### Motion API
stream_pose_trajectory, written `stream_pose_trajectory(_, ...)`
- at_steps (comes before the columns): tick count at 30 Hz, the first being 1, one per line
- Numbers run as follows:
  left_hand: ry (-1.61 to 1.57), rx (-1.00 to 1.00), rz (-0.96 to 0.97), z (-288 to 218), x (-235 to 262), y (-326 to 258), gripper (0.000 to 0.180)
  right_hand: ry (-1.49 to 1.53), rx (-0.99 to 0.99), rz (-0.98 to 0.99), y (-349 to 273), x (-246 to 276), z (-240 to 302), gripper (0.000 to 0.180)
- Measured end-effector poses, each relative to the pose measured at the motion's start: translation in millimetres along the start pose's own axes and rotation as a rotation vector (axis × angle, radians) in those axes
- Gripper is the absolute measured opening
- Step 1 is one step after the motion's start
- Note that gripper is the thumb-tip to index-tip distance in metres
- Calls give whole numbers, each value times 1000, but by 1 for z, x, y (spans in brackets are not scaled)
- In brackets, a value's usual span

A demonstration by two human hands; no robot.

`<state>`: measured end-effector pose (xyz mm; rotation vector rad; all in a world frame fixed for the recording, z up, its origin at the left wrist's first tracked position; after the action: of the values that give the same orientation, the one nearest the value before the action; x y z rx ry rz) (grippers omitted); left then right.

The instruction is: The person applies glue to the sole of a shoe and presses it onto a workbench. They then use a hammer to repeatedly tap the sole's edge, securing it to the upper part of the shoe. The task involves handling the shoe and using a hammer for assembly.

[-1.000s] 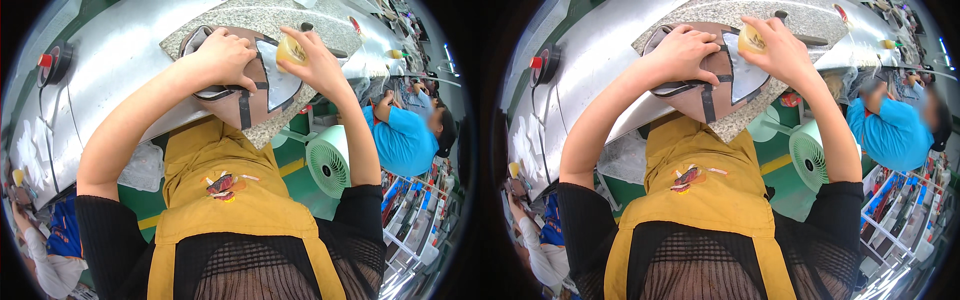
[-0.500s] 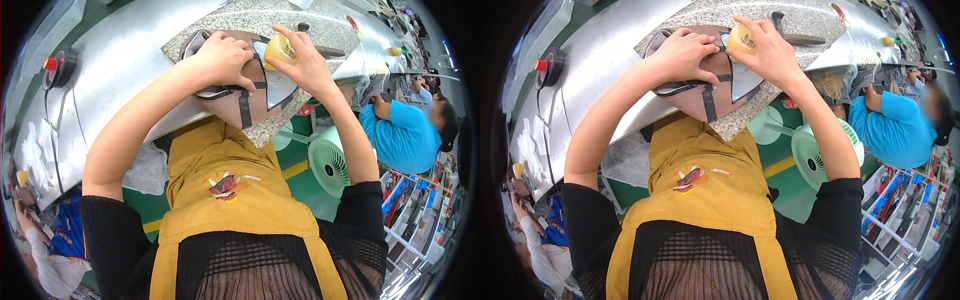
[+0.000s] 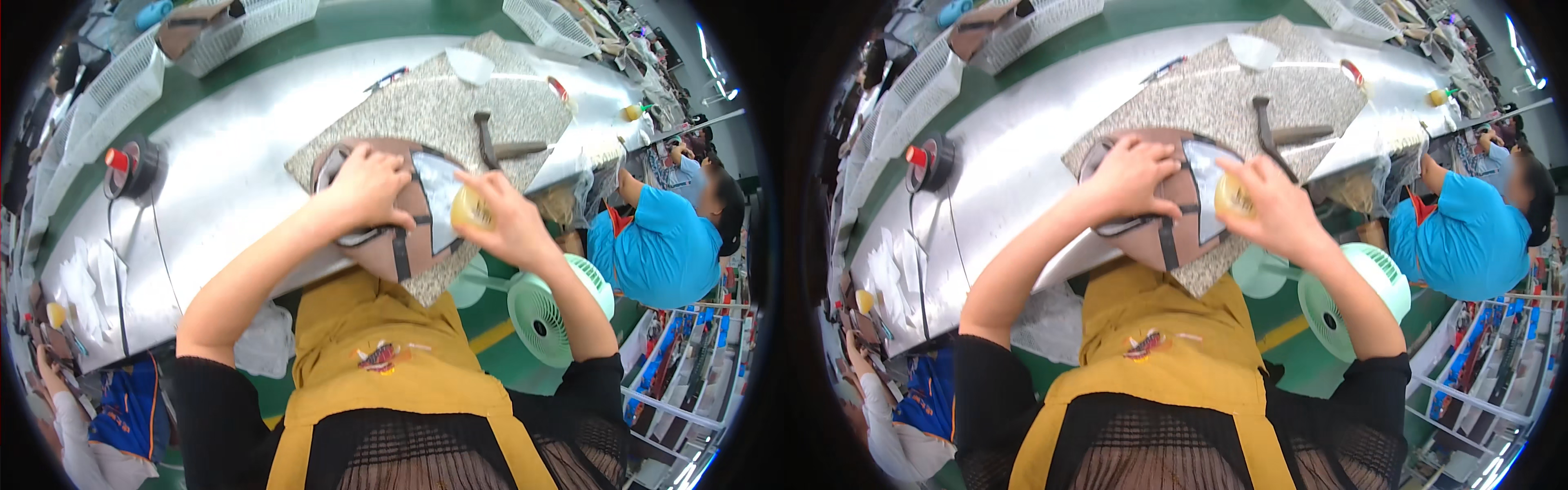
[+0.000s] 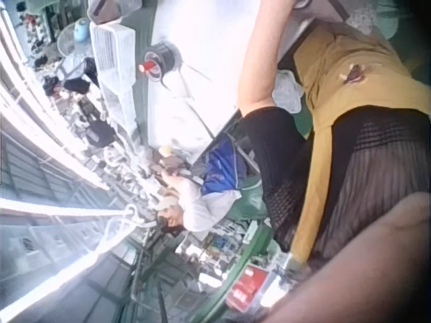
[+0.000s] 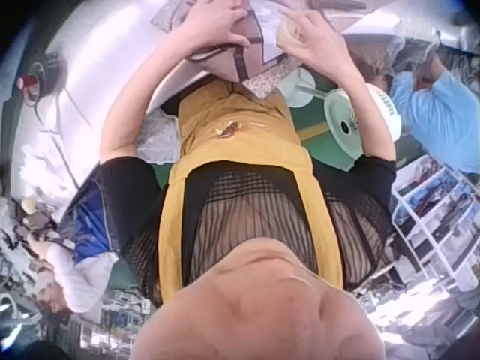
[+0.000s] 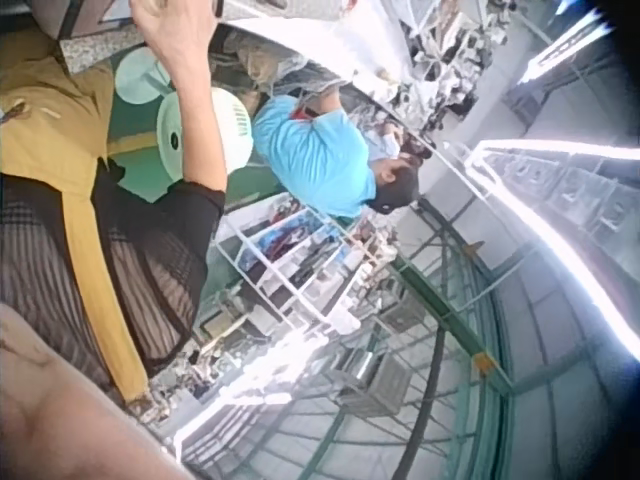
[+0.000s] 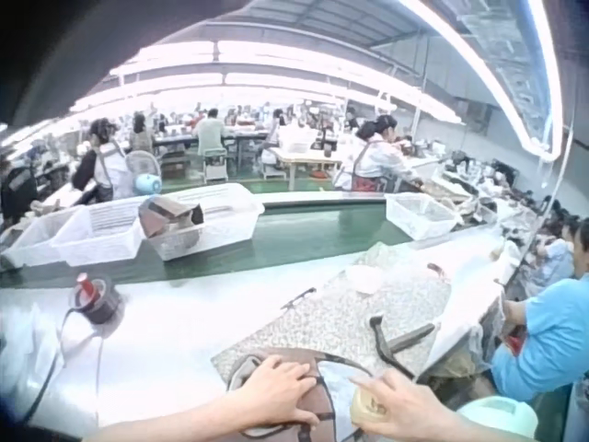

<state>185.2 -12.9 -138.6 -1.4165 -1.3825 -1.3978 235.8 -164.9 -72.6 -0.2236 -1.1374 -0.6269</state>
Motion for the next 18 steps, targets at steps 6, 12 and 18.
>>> stream_pose_trajectory(6, 10, 2, -7, 2, 2, -2, 80, 399, -10, 96, 14, -6, -1, 66)
stream_pose_trajectory(12, 67, 210, -25, 32, 11, 7, 77, 162, -12, -571, 138, 54, -94, 70)
stream_pose_trajectory(18, 116, 232, -35, 37, 10, 13, 75, -156, -56, -585, 219, 37, -171, 73)
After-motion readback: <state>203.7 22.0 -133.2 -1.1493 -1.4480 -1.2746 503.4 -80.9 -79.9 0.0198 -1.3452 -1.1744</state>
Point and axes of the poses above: each hand's wrist, its own y-axis towards the middle knuckle, its own x-axis out of the back of the hand, z = x × y, the point moved 7 cm from there along y, towards the middle knuckle, and after that the axes turned 12 degrees about -z, right-handed, at the moved point
